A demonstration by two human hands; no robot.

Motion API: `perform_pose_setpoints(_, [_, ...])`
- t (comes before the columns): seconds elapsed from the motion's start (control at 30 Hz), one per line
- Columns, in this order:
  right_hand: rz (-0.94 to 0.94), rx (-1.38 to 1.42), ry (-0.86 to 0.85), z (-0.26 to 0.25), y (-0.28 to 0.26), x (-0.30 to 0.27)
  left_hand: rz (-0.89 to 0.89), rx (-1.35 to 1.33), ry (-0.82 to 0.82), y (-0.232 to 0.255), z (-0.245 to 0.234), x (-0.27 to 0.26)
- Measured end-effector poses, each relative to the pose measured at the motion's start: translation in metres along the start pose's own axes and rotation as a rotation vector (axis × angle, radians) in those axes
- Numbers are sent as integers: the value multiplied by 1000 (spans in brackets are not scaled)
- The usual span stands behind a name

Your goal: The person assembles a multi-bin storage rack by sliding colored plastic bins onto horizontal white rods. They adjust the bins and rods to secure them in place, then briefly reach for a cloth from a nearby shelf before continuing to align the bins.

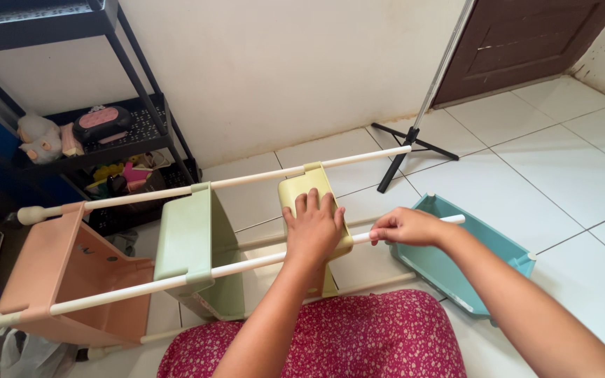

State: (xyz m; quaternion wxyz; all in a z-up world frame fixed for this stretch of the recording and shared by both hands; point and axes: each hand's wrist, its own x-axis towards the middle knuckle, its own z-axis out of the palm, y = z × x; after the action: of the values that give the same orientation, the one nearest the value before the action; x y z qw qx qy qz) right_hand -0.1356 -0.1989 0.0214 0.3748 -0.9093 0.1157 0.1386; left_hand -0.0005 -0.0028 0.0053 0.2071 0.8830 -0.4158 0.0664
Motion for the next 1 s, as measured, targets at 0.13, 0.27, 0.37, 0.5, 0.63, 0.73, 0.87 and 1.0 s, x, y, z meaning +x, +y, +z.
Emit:
perform_pose_setpoints(0.13, [42,127,-41,-4,1,7,-3,-15,54,0,-2,-1])
perform_pose_setpoints(0.27, [117,115,-24,-7,-10,1,-43,-69,86,-2,-3,-2])
perform_pose_setpoints(0.37, [150,76,-2,-6,-17,-3,-70,-68,125,-6,0,-4])
perform_pose_setpoints(0.5, [-5,-54,133,1,-27,-9,-88,-88,117,-8,1,-3])
perform_pose_setpoints(0.63, [-151,-168,188,17,-46,-13,-96,-95,104,-8,1,-3])
perform_pose_setpoints(0.73, [-229,-346,283,36,-60,-10,-95,-91,101,-9,1,-3])
perform_pose_setpoints(0.87, [-121,-503,356,52,-68,-3,-85,-83,98,-10,1,-3])
perform_pose_setpoints(1.0, [-147,-579,444,60,-70,0,-88,-87,85,-11,3,-2])
